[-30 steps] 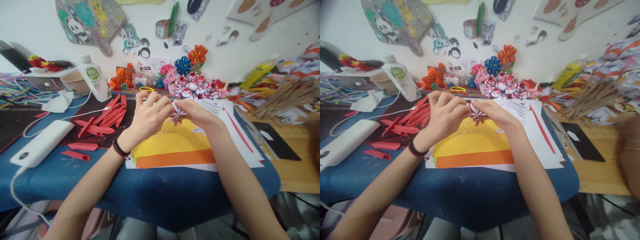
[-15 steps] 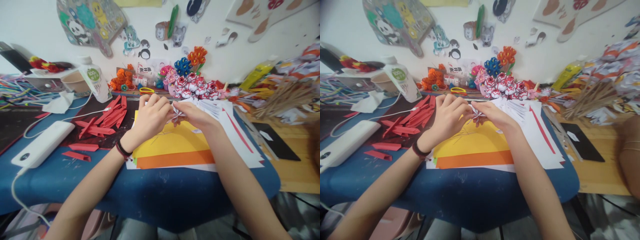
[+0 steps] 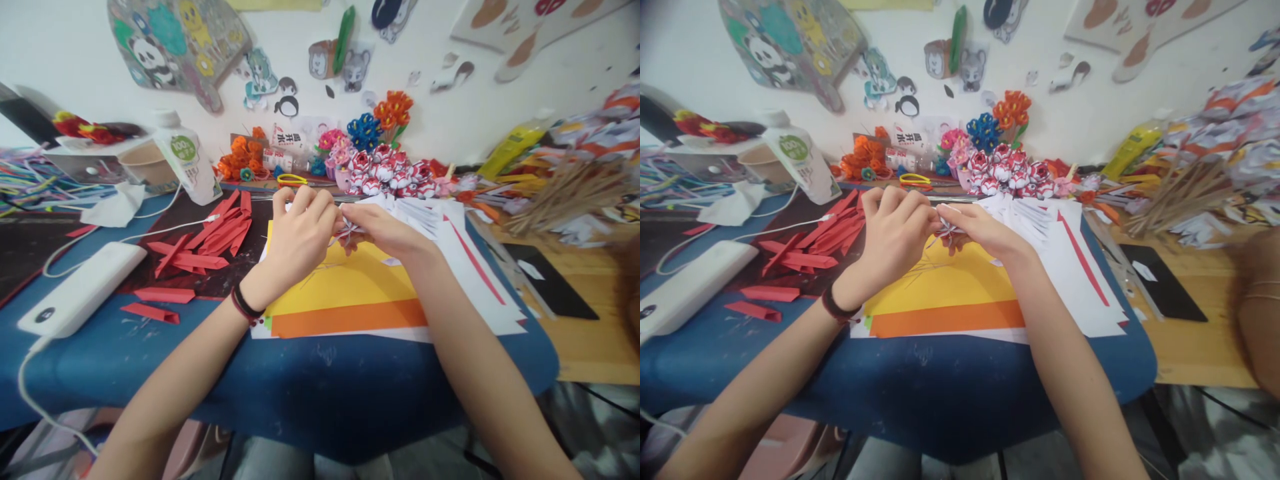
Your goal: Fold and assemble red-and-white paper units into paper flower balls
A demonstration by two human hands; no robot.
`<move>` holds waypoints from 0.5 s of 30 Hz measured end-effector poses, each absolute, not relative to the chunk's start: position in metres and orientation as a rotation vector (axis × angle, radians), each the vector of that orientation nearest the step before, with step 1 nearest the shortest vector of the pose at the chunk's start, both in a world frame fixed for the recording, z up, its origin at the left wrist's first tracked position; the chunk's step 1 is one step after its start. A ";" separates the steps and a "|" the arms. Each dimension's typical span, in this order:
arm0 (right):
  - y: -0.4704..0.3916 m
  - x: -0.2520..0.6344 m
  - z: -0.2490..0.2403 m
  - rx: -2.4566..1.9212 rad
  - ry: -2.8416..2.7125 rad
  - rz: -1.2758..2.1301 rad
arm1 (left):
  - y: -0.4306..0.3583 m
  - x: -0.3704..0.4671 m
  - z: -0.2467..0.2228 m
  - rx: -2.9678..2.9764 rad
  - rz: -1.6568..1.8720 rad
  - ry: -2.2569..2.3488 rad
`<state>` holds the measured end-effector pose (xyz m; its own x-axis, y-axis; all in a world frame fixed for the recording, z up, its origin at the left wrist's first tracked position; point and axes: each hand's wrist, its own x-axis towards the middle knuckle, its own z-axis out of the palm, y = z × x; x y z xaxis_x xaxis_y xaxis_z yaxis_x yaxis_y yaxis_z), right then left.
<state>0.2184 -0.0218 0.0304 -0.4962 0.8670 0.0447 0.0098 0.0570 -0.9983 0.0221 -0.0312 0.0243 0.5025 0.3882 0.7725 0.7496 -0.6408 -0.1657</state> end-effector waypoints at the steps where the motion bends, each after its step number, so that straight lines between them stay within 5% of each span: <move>1: -0.022 0.217 0.030 -0.887 -1.629 1.522 | -0.033 0.023 0.025 -2.249 -0.986 -0.949; 15: -0.024 0.221 0.036 -0.848 -1.635 1.532 | -0.031 0.016 0.043 -2.473 -1.223 -1.141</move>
